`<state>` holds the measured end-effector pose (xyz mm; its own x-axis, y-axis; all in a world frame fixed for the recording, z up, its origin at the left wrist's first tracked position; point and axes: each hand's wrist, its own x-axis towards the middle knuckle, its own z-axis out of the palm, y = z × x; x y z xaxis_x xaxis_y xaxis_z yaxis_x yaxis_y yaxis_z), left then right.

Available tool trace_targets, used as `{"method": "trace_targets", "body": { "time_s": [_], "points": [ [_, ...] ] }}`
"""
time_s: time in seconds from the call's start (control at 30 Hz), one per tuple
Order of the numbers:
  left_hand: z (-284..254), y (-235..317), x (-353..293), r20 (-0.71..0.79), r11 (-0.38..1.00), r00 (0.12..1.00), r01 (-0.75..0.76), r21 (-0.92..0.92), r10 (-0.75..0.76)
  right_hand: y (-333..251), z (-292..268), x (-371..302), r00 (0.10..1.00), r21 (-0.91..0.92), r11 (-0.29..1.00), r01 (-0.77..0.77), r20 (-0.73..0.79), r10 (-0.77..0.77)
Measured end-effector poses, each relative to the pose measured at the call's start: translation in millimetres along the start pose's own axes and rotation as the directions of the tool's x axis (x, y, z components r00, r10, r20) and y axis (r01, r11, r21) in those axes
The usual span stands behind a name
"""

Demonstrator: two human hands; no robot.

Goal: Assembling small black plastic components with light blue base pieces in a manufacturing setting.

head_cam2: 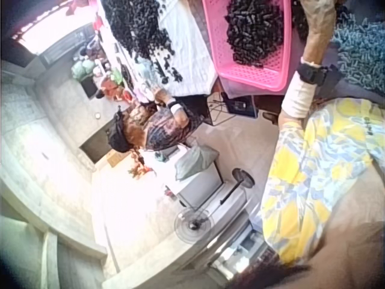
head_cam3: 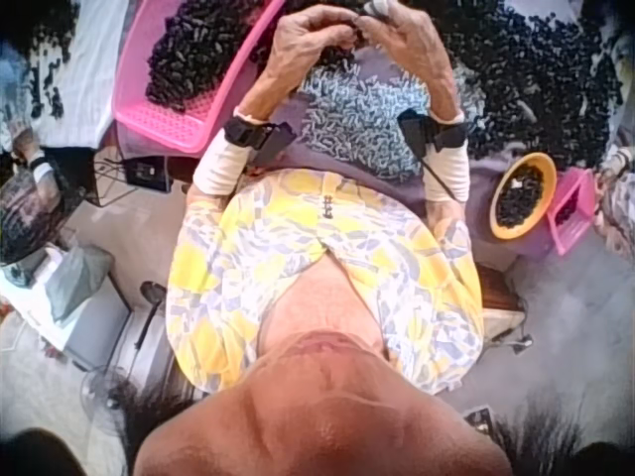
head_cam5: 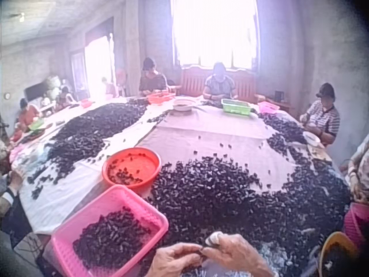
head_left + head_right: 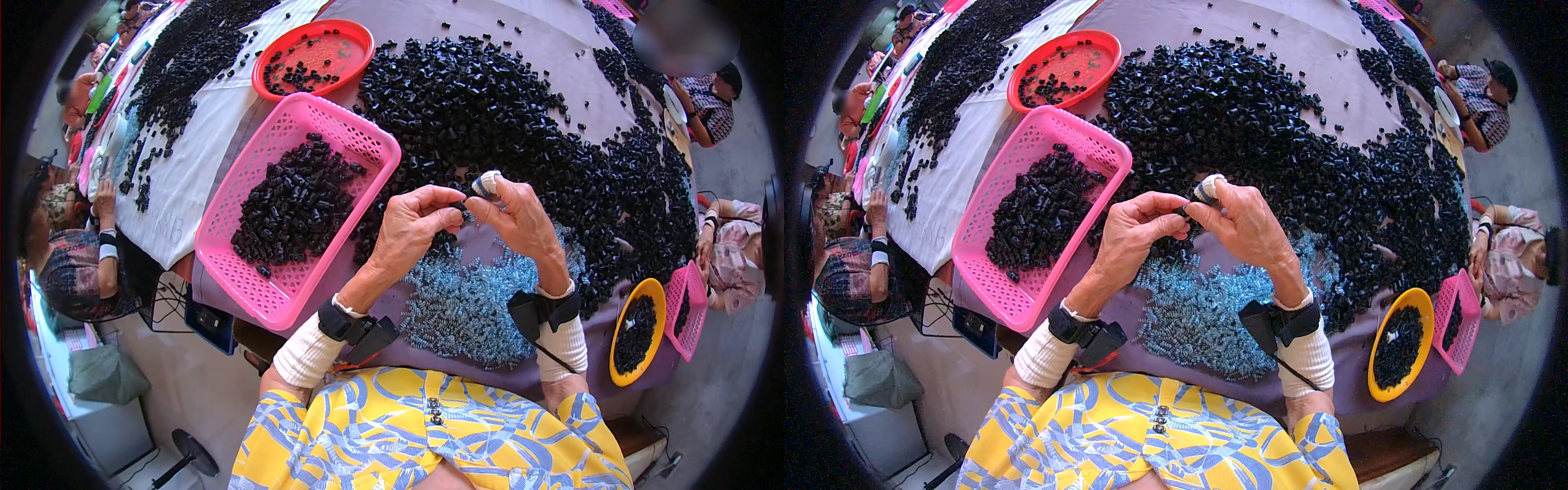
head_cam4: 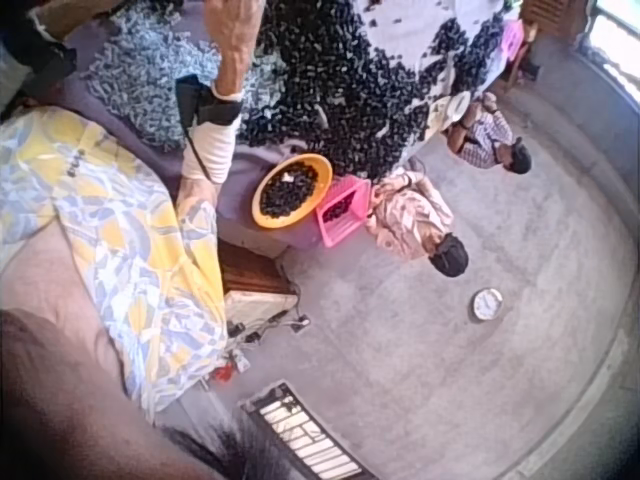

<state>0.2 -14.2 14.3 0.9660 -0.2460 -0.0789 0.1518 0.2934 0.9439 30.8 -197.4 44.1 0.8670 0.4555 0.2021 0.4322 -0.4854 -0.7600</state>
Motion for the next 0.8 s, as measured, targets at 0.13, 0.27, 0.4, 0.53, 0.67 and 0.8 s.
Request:
{"method": "trace_targets", "body": {
  "time_s": [0.13, 0.27, 0.4, 0.53, 0.67, 0.8],
  "points": [
    [2, 0, 1, 0.007, 1.0, 1.0, -0.014, 0.02, 0.014, -3, -3, 1, 0.995, 0.081, 0.993, -0.09, 0.044, 0.087],
    [2, 0, 1, -0.006, 0.998, 1.0, -0.028, 0.05, 0.028, -6, -6, 3, 0.987, 0.094, 0.986, -0.136, 0.1, 0.127],
    [3, -1, 1, -0.033, 0.987, 0.997, -0.068, 0.148, 0.074, -4, -5, 5, 0.981, 0.109, 0.981, -0.162, 0.122, 0.149],
    [4, 2, 1, -0.009, 0.995, 0.999, -0.049, 0.083, 0.05, 0, 1, 6, 0.985, 0.137, 0.976, -0.167, 0.072, 0.158],
    [3, 8, 2, -0.011, 0.998, 0.999, -0.035, -0.054, 0.034, -2, -9, 7, 0.976, 0.326, 0.925, -0.197, -0.022, 0.215],
    [-6, 11, 4, -0.093, 0.981, 0.992, -0.099, -0.169, 0.084, 16, -21, 4, 0.968, 0.123, 0.975, -0.187, -0.144, 0.204]
  ]
}}
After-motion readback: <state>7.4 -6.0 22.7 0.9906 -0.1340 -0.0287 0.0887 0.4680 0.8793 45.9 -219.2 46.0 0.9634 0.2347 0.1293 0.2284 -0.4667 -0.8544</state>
